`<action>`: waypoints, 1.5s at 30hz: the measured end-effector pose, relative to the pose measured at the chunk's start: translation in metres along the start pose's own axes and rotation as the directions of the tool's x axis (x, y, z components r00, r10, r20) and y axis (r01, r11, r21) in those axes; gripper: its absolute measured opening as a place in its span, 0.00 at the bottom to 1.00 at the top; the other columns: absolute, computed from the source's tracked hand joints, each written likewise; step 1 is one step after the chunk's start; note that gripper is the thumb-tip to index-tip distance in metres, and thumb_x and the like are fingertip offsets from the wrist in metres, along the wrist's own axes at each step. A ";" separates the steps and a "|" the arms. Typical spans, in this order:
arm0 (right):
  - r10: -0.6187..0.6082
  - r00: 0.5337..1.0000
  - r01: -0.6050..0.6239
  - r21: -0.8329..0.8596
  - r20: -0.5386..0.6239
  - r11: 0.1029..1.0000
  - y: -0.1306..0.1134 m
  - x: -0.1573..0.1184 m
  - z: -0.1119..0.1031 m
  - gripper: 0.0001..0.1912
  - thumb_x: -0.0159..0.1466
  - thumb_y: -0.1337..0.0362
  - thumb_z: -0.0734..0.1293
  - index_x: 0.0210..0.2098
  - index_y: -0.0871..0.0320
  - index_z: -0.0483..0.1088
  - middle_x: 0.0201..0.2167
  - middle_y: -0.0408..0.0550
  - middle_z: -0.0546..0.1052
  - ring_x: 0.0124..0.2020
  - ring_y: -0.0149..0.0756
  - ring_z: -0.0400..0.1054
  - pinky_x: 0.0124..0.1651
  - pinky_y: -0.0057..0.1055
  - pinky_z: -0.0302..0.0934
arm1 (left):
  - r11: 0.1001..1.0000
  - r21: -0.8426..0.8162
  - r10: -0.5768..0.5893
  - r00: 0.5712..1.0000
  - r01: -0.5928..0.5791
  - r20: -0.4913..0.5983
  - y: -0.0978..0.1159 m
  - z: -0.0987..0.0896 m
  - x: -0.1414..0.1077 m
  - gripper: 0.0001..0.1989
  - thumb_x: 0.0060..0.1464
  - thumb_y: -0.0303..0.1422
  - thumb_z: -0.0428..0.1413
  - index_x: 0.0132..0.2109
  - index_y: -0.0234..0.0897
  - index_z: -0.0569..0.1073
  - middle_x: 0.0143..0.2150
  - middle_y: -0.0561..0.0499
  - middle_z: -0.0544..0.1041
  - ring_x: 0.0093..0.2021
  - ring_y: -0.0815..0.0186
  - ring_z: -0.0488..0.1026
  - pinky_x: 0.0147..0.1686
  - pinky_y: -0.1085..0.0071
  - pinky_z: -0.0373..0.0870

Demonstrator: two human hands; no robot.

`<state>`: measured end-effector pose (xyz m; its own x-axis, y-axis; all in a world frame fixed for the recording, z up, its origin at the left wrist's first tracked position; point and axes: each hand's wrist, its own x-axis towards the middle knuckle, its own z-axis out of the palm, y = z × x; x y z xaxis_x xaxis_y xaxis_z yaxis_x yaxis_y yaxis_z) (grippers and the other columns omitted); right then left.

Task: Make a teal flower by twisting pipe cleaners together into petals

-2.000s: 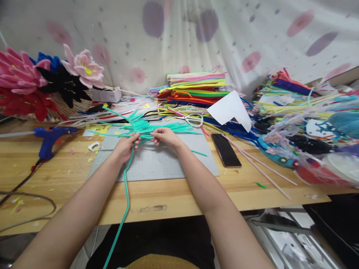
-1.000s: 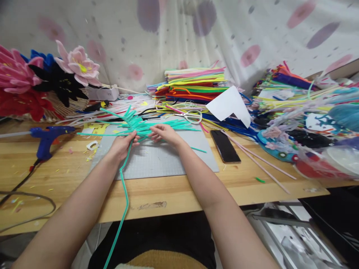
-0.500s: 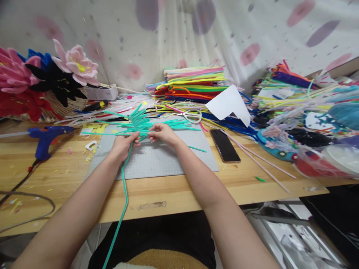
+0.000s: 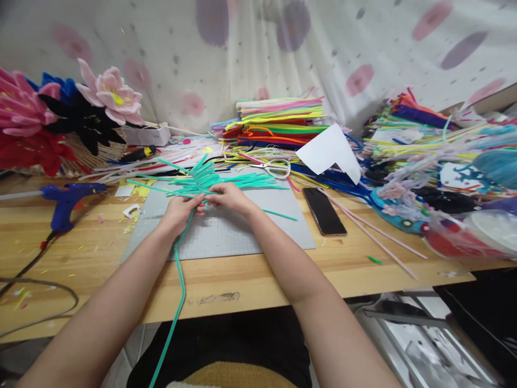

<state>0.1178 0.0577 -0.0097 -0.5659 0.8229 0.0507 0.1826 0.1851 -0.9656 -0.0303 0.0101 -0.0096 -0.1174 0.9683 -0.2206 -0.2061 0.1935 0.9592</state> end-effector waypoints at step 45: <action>0.012 0.978 0.004 0.075 -0.207 0.997 -0.001 0.000 0.008 0.13 0.48 0.57 0.70 0.23 0.61 0.67 0.19 0.41 0.71 0.23 0.27 0.65 0.32 0.26 0.60 | 0.986 0.119 0.132 0.980 -0.114 -0.152 -0.008 0.004 -0.001 0.11 0.43 0.37 0.60 0.28 0.33 0.70 0.22 0.54 0.70 0.21 0.70 0.68 0.21 0.73 0.67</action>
<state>0.1107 0.0532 -0.0107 -0.3851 0.9184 0.0912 0.1196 0.1476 -0.9818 -0.0247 0.0081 -0.0167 -0.2899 0.9499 -0.1168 -0.0744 0.0993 0.9923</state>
